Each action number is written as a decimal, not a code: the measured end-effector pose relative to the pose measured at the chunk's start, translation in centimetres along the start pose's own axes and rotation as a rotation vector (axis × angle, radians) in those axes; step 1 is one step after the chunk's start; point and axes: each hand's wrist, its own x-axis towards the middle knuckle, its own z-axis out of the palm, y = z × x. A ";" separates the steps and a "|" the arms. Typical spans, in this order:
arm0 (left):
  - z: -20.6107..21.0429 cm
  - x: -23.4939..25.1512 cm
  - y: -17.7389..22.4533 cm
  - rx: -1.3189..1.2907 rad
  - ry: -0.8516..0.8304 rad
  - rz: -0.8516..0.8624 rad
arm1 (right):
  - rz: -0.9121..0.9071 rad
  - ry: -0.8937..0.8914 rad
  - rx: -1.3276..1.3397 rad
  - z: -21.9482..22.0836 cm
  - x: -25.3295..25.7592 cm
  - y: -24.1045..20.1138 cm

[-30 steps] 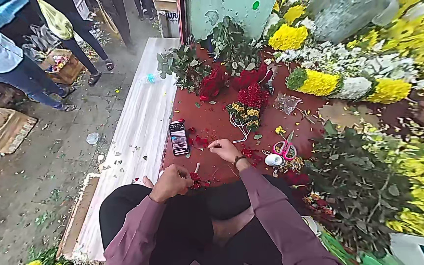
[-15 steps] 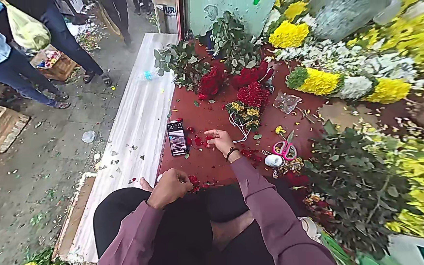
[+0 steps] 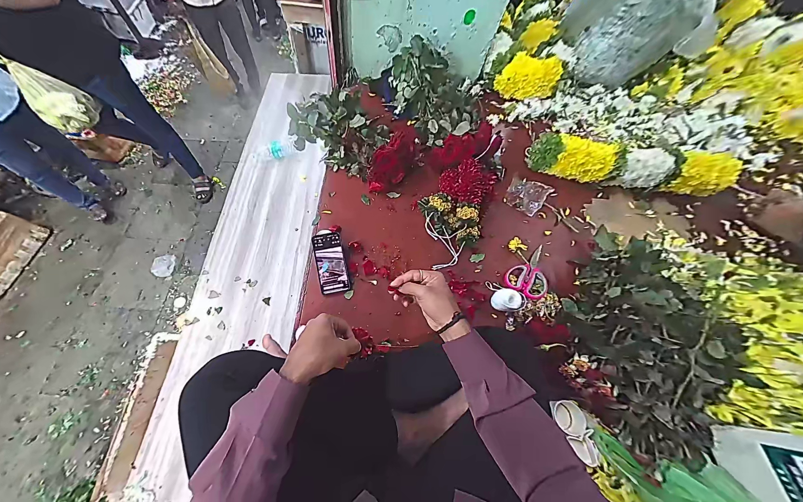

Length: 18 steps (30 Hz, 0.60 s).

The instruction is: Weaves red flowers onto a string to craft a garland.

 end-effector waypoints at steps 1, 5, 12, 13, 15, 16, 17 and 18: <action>0.0 0.0 -0.1 0.003 -0.001 0.005 | -0.010 -0.006 -0.006 0.1 0.1 0.0; -0.1 0.1 -0.1 -0.001 0.000 0.007 | -0.065 -0.044 -0.086 0.1 0.0 0.2; -0.1 0.1 -0.2 0.000 0.059 0.004 | -0.217 -0.008 -0.267 1.1 -0.7 0.2; -0.1 0.1 -0.3 -0.003 0.076 -0.002 | -0.221 -0.006 -0.253 1.4 -1.0 0.1; -0.1 0.2 -0.3 -0.017 0.114 -0.014 | -0.217 0.013 -0.195 2.2 -1.8 0.1; -0.2 0.2 -0.2 -0.031 0.131 -0.019 | -0.212 0.015 -0.153 2.5 -2.2 0.1; -0.2 0.2 -0.1 -0.048 0.140 -0.025 | -0.200 0.006 -0.099 2.8 -2.7 0.0; -0.2 0.2 -0.1 -0.067 0.145 -0.029 | -0.178 -0.009 -0.050 3.2 -3.4 -0.1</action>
